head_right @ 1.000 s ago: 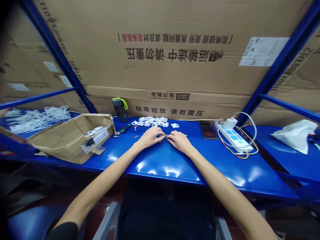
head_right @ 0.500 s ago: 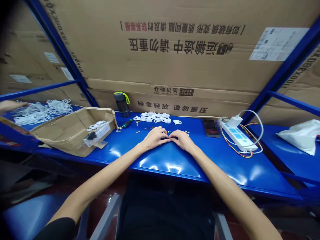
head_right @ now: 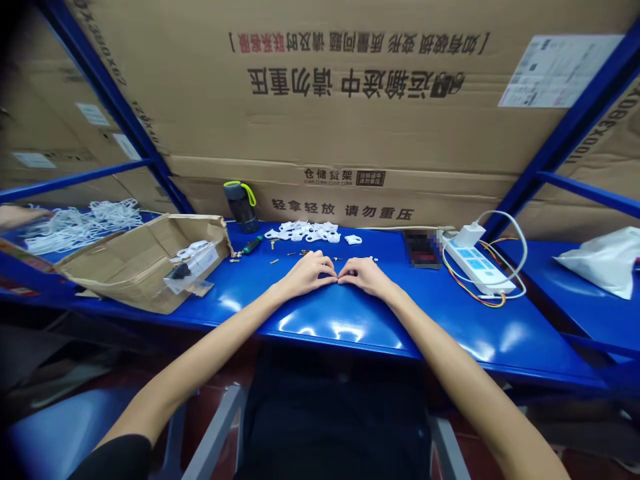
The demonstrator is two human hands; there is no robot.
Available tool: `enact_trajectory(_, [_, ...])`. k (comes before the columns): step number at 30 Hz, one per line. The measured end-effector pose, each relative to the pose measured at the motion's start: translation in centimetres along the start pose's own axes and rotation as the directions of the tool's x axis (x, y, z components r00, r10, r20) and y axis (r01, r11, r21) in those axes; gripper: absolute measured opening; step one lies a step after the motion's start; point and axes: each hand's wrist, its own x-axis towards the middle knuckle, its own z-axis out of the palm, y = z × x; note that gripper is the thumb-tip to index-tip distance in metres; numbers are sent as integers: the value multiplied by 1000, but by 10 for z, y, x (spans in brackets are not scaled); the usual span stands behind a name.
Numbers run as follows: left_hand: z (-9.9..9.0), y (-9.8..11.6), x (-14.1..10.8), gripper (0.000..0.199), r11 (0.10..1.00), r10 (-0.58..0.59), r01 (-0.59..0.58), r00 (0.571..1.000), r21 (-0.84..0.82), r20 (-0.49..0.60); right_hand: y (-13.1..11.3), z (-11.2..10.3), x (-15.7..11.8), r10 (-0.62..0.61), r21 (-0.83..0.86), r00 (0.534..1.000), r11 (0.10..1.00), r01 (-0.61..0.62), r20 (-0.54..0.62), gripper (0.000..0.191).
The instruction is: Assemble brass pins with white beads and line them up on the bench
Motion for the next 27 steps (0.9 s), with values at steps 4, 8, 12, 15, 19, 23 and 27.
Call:
enact_trajectory(4, [-3,5,0,25,999,-33,34,999,-32,24,-3,-1,-1,-17,19,1000,1000,17,10,19])
enact_trajectory(8, [-3,8,3,20,996,-67,69,997,-48,36,-7,-1,0,-12,42,999,999,11,36,21])
enact_trajectory(12, [-5,6,4,17,997,-66,67,997,-32,25,-8,-8,1,2,5,996,1000,-3,84,22])
enact_trajectory(15, [-12,4,-4,18,998,-56,56,998,20,20,1,-22,-3,18,-50,995,999,-13,102,22])
enact_trajectory(19, [-26,-2,-35,22,998,-34,32,999,45,31,25,-43,-15,96,-189,993,979,-82,67,20])
enact_trajectory(23, [-45,-22,-78,25,989,-99,97,995,111,13,38,-52,-23,123,-307,992,946,-105,38,19])
enact_trajectory(27, [-60,-62,-104,26,952,-232,242,970,187,-72,29,-39,-16,100,-355,995,929,-103,-25,25])
